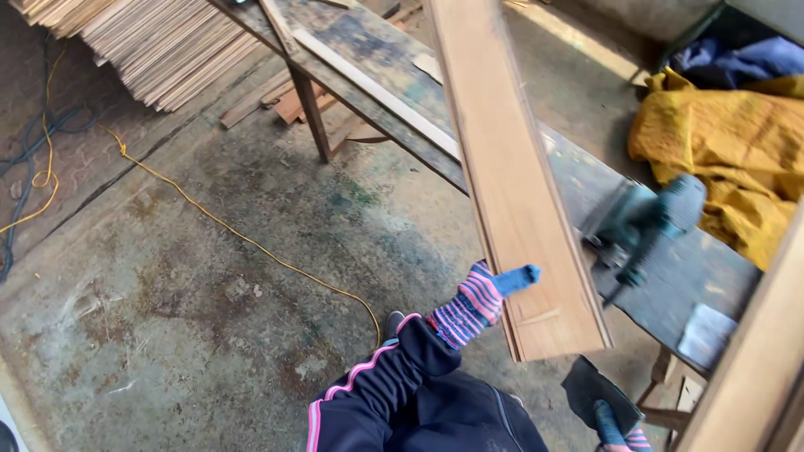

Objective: Hand sanding a wooden plank with sandpaper on a workbench.

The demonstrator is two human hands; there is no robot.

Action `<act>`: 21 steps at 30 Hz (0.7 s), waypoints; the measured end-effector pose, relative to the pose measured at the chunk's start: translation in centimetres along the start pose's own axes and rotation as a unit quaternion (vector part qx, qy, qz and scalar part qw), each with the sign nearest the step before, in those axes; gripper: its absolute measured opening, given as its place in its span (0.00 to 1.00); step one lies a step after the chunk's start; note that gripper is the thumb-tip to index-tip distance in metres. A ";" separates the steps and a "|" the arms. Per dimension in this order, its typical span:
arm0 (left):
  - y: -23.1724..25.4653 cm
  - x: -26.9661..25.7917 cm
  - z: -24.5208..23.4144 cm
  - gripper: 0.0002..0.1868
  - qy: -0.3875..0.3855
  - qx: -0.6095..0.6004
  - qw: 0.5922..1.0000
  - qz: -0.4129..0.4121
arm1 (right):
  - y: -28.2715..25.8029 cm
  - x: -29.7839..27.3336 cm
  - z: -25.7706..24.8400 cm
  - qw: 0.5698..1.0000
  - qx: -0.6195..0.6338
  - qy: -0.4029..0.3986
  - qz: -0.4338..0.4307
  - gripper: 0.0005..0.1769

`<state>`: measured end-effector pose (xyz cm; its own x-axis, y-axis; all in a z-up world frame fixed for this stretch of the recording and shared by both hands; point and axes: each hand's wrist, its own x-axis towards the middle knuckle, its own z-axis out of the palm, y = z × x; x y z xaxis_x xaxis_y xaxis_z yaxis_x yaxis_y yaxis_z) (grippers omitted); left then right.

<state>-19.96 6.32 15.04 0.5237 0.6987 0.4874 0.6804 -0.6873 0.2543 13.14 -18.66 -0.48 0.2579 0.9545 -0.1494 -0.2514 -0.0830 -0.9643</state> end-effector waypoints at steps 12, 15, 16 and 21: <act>-17.7 1.8 -2.8 0.57 -0.174 -0.005 0.930 -0.323 | -3.5 6.5 24.3 0.996 -0.053 0.041 0.059 0.18; -21.2 4.0 0.6 0.54 -0.195 0.000 0.910 -0.365 | -4.3 9.2 26.1 0.997 0.063 0.015 0.038 0.22; -21.6 4.7 1.1 0.54 -0.206 -0.001 0.913 -0.354 | -4.3 10.2 26.7 0.994 0.105 -0.019 0.033 0.22; -21.3 10.0 0.3 0.57 -0.266 -0.008 0.910 -0.318 | -5.7 16.2 28.7 0.956 0.262 -0.130 0.010 0.22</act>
<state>-29.08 27.98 14.20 0.2044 0.9505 -0.2340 0.9270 -0.1112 0.3582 -7.99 5.45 8.86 0.0245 0.9989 -0.0404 -0.7046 -0.0114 -0.7095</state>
